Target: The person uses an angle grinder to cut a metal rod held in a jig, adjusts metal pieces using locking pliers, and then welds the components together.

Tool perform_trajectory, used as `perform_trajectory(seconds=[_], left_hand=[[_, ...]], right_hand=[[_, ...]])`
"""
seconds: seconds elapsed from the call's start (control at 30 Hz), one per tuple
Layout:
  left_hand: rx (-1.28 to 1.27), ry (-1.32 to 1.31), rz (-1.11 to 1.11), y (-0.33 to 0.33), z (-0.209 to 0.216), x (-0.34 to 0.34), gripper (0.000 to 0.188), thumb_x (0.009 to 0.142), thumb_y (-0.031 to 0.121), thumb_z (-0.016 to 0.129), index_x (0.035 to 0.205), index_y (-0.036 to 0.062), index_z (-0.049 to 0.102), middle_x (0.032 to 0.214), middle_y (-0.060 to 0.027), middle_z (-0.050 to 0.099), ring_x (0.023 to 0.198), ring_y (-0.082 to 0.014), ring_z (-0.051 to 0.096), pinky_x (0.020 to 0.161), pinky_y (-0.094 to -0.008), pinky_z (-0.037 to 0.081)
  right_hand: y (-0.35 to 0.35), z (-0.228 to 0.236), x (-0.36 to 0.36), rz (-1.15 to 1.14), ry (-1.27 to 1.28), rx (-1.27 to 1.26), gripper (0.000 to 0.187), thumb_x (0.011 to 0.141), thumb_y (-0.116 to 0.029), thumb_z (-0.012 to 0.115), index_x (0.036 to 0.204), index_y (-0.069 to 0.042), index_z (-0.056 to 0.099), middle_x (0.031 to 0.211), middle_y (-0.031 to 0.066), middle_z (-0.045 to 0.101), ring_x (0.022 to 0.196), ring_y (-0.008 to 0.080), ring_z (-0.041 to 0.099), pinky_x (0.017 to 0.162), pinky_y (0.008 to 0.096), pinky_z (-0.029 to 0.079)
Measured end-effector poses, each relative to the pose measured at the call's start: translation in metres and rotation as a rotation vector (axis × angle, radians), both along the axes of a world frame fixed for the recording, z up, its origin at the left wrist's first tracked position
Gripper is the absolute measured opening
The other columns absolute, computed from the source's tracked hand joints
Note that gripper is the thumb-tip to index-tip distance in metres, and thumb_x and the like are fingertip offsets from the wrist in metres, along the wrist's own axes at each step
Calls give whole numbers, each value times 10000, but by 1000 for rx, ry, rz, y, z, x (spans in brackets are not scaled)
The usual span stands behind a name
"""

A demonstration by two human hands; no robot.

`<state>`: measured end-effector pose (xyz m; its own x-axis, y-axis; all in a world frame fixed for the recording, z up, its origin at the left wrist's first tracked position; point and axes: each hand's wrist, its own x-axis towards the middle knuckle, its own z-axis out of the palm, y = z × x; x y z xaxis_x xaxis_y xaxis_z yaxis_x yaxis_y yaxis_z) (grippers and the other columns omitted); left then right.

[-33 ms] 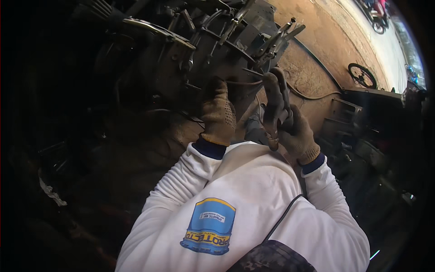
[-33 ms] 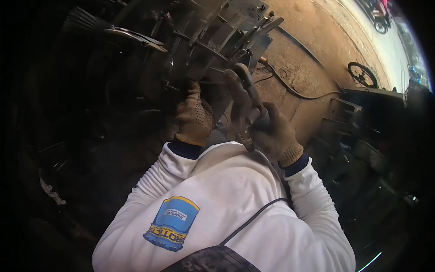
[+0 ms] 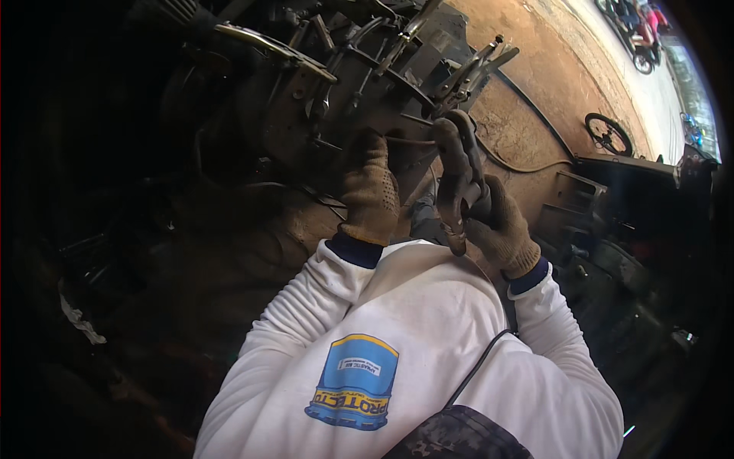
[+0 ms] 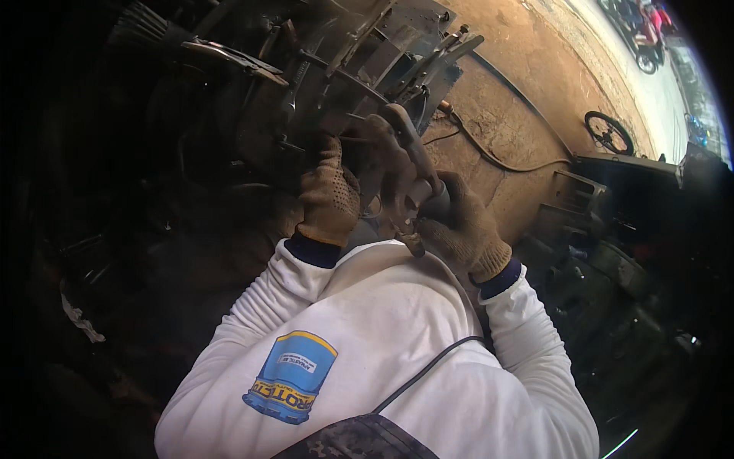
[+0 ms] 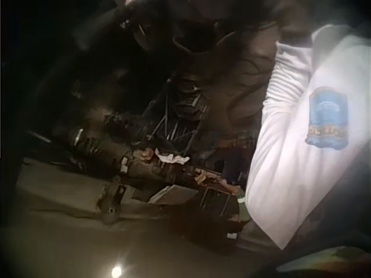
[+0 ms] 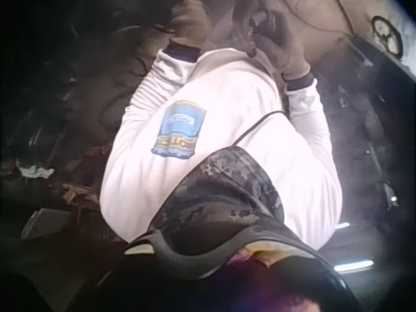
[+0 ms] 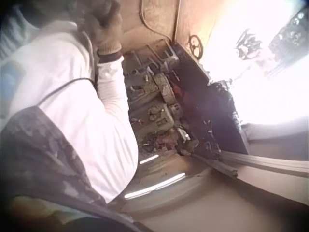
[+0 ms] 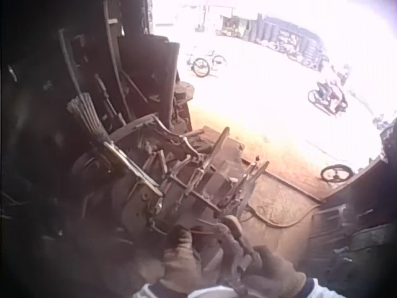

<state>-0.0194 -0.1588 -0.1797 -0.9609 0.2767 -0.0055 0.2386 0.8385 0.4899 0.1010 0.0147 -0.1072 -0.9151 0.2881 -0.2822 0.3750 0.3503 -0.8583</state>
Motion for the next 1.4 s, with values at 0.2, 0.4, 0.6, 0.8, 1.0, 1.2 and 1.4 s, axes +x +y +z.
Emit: perform_trajectory(seconds=[0.2,0.4,0.6,0.8,1.0,1.2,1.4], left_hand=[[804,-367,141,12,-13,-16,258,1046,237,583,1178,33,670,1079,-68,719,923,-145,684,763,-296,555],[1247,-467,133,13,-20,-5,241,1020,166,582,1195,16,650,1121,-96,702,949,-150,692,774,-289,565],[1229,-326,111,24,-64,11,244,995,96,580,1213,-1,631,1163,-124,686,975,-154,700,784,-281,574],[1722,-671,159,9,-1,-7,265,1013,64,511,1244,-27,603,1169,-130,677,975,-203,694,844,-309,576],[1700,-646,170,4,-6,-8,230,1025,120,516,1181,-14,620,1095,-127,683,908,-207,685,803,-314,573],[1475,-530,153,7,-17,-10,226,1037,175,521,1119,-1,636,1020,-125,689,841,-211,677,761,-320,569],[1126,-343,381,32,-46,-7,347,1052,352,533,1007,48,694,762,-87,689,652,-234,662,594,-336,559]], right_hand=[[-12,42,-61,338,-54,82,570,890,-166,725,1363,31,477,1124,173,674,995,236,676,871,363,543],[-15,42,-92,375,-71,-11,603,923,-180,713,1414,38,440,1114,110,659,918,167,647,817,334,548],[-24,48,-105,366,-210,-39,604,920,-142,696,1433,30,429,1093,96,654,848,109,637,719,278,542],[-22,39,-100,370,-164,39,571,921,-142,687,1421,15,458,1102,96,657,885,134,641,776,307,543],[-23,37,-105,558,-67,328,453,963,-258,668,1295,26,549,1027,58,647,879,128,611,787,288,513],[-23,26,-93,321,58,-118,442,931,-66,609,1351,0,491,954,51,623,739,108,610,642,279,518],[-18,23,-92,368,72,-101,416,927,-108,643,1313,-36,504,968,48,631,864,110,632,697,269,526]])
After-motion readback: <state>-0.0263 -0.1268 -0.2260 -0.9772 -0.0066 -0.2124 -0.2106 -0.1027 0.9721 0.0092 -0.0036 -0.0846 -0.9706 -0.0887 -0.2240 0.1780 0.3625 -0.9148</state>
